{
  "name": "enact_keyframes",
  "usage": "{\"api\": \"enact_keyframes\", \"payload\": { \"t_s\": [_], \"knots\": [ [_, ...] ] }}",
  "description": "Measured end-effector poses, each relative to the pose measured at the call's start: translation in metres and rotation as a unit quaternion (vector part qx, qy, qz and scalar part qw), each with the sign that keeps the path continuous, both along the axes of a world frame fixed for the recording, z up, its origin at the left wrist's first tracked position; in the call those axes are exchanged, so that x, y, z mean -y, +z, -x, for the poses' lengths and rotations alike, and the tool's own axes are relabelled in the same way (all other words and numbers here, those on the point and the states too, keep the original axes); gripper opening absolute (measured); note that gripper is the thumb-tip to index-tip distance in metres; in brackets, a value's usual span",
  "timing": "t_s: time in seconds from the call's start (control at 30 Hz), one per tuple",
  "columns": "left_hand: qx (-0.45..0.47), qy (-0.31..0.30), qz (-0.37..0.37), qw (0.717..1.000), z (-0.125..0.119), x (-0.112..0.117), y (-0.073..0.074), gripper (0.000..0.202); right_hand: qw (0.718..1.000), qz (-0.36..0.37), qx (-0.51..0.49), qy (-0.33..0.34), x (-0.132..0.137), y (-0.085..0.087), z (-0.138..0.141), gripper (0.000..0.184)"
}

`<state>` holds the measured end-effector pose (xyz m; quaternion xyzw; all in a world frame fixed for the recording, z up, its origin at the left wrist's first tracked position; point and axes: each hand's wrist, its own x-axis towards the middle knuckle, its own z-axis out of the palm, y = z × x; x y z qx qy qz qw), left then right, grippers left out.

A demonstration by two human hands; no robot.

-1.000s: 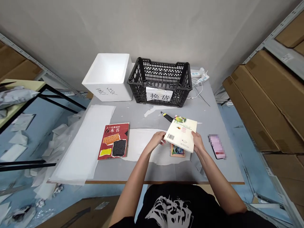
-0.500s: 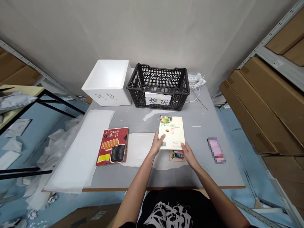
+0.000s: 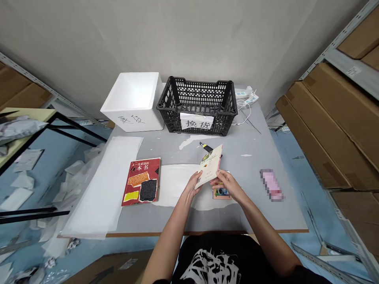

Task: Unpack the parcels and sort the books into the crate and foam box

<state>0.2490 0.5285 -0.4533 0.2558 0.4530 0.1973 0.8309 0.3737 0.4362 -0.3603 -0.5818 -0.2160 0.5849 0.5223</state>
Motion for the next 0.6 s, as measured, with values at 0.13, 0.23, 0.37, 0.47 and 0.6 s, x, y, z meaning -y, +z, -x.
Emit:
{"api": "enact_keyframes", "payload": {
  "t_s": [0.13,0.23,0.37,0.47,0.6],
  "knots": [
    [0.000,0.017,-0.003,1.000,0.004,-0.004,0.000,0.033,0.999,0.038,0.000,0.033,-0.001,0.003,-0.003,0.032],
    [0.004,0.029,-0.015,0.999,0.006,-0.008,0.002,0.035,0.997,0.052,0.028,0.052,0.000,0.002,-0.002,0.035],
    [0.007,0.037,-0.039,0.999,0.008,-0.013,0.003,0.042,0.993,0.049,0.096,0.053,0.000,-0.004,0.002,0.040],
    [0.008,0.038,-0.063,0.997,0.010,-0.016,0.003,0.049,0.995,0.037,0.065,0.071,0.002,-0.007,0.004,0.045],
    [0.006,0.042,-0.098,0.994,0.016,-0.018,0.008,0.055,0.995,0.023,0.017,0.093,0.008,-0.009,0.002,0.050]
  ]
}}
